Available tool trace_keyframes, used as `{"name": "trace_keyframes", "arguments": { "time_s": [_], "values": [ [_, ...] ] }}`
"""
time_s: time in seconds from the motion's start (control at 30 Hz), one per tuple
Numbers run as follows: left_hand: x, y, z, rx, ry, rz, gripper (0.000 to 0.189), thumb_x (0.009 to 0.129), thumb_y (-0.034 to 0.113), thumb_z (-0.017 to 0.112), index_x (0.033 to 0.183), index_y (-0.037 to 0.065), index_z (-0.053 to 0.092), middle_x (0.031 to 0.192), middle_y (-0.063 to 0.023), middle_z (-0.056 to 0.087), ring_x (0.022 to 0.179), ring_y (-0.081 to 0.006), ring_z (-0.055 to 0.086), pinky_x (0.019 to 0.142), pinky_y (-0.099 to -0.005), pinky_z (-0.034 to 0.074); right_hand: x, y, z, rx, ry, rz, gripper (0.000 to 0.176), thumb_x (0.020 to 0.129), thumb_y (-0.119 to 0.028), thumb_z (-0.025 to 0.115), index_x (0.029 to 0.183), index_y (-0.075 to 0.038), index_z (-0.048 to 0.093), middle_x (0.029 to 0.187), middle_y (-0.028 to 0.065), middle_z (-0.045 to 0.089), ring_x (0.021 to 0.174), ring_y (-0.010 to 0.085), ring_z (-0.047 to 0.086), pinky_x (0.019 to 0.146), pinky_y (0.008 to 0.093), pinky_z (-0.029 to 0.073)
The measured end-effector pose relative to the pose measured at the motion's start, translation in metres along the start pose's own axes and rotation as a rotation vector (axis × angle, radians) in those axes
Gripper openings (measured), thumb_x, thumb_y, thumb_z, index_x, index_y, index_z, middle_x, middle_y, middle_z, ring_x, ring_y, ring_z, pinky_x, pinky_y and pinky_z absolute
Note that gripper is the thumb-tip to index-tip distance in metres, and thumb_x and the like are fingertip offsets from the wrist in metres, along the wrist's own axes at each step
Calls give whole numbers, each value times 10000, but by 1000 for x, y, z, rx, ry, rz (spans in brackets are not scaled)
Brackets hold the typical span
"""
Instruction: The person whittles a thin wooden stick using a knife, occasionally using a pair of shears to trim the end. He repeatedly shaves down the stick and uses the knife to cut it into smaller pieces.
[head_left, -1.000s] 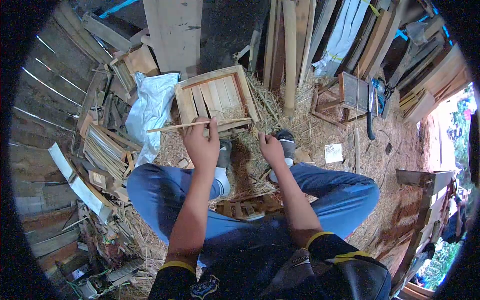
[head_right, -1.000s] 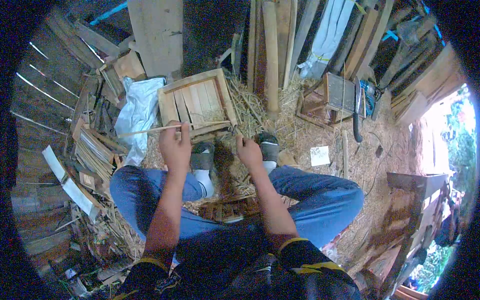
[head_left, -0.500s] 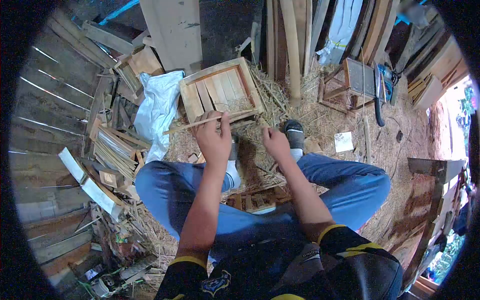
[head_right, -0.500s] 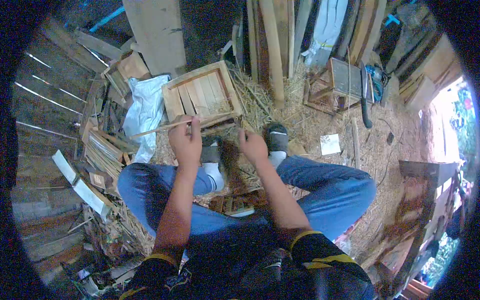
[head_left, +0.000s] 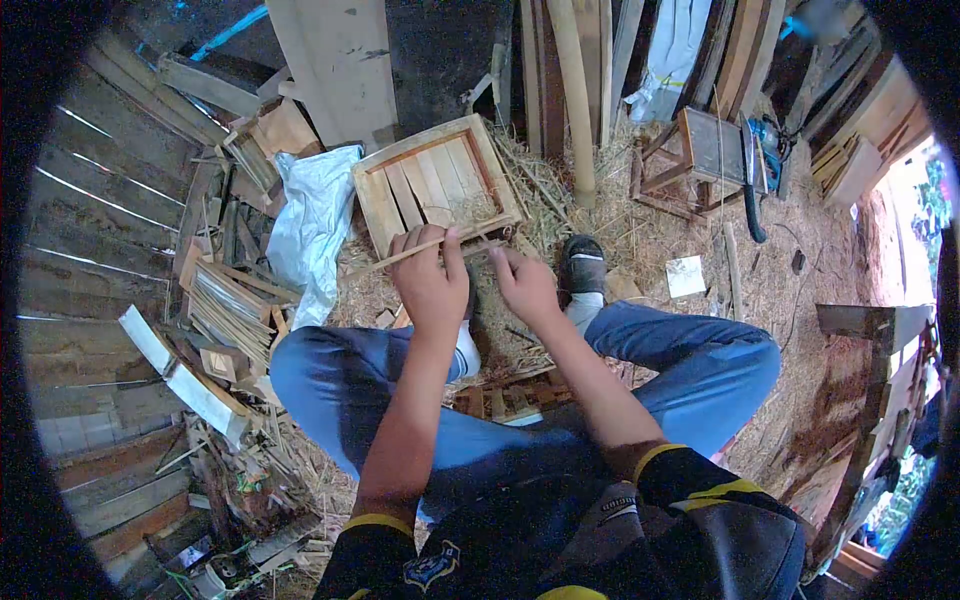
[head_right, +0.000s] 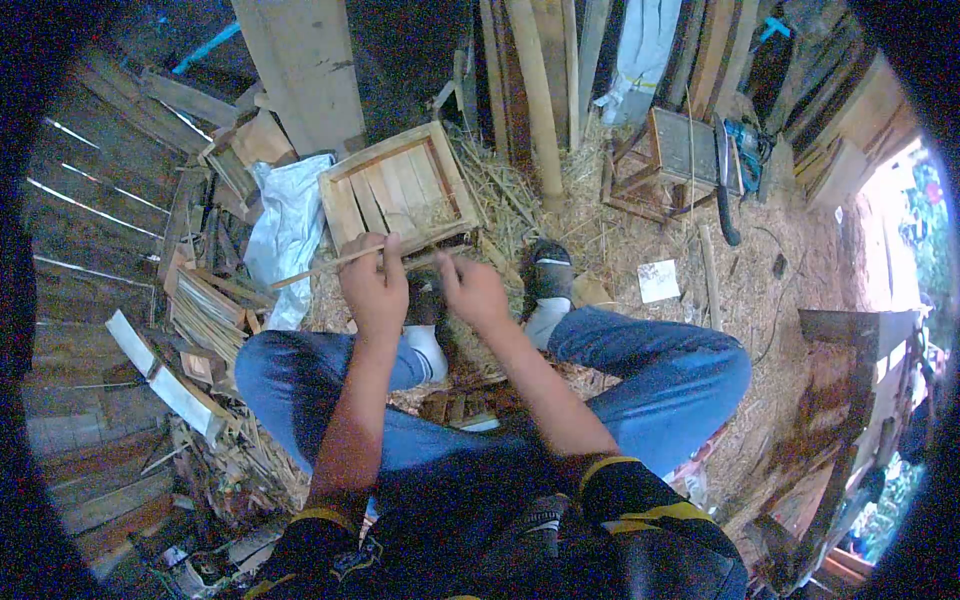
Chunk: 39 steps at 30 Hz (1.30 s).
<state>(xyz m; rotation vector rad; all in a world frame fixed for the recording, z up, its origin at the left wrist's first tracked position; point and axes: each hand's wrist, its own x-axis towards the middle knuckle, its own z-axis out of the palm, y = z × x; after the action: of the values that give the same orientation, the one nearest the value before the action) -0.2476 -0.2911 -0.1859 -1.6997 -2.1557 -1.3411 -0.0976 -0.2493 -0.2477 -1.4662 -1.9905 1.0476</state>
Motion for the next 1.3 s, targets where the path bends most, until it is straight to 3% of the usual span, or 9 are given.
{"name": "trace_keyframes", "arguments": {
  "time_s": [0.07,0.37,0.57,0.67,0.77,0.87,1.07,1.17,1.3],
  "values": [
    [-1,2,-3,-2,-10,13,173,959,160,632,835,43,602,813,-153,612,799,-378,566,782,-493,424,7,35,11,-14,63,23,546,1041,-468,510,820,9,655,698,276,615,689,475,634,629,523,481],
    [5,5,-7,33,-28,37,199,976,178,609,833,42,590,821,-151,616,811,-379,576,820,-491,431,17,113,22,-97,25,225,521,1038,-480,484,1014,-14,714,827,290,674,836,481,674,754,520,524],
    [5,10,-3,60,-44,47,191,974,177,616,847,39,576,825,-153,609,821,-381,578,849,-499,439,17,95,14,-69,63,239,535,1040,-484,477,983,3,693,815,297,657,834,491,659,747,524,511],
    [4,11,-3,73,-43,20,186,968,169,622,846,38,571,813,-157,597,825,-381,578,858,-504,443,13,41,-3,-10,81,69,544,1042,-474,480,930,27,661,775,297,629,775,486,643,712,522,497],
    [2,7,2,74,-28,38,186,966,162,624,841,36,570,807,-156,590,816,-384,577,849,-505,445,15,24,0,-32,-56,-9,525,1038,-511,468,1076,-66,744,887,278,698,866,465,689,767,518,551],
    [1,5,3,42,-14,34,193,967,164,625,836,33,568,804,-154,586,798,-385,576,834,-500,447,17,47,13,64,46,67,546,1036,-469,496,884,28,662,761,281,632,733,472,645,686,522,498],
    [-1,-2,4,-15,-36,-3,206,970,170,627,827,33,570,787,-154,574,772,-380,574,803,-485,448,23,81,23,-154,68,145,545,1040,-485,477,946,1,702,843,312,663,840,480,676,755,551,522],
    [3,1,1,9,-30,32,210,970,171,628,820,36,571,775,-151,570,757,-376,565,779,-481,440,20,95,12,-171,20,260,570,1040,-513,460,950,-12,717,837,318,661,852,488,673,781,555,521],
    [1,3,4,17,-9,41,215,973,170,625,815,34,573,770,-150,568,739,-374,546,754,-475,426,22,95,15,-94,47,236,587,1037,-527,459,977,-5,721,830,313,664,845,493,670,787,543,523]
  ]
}}
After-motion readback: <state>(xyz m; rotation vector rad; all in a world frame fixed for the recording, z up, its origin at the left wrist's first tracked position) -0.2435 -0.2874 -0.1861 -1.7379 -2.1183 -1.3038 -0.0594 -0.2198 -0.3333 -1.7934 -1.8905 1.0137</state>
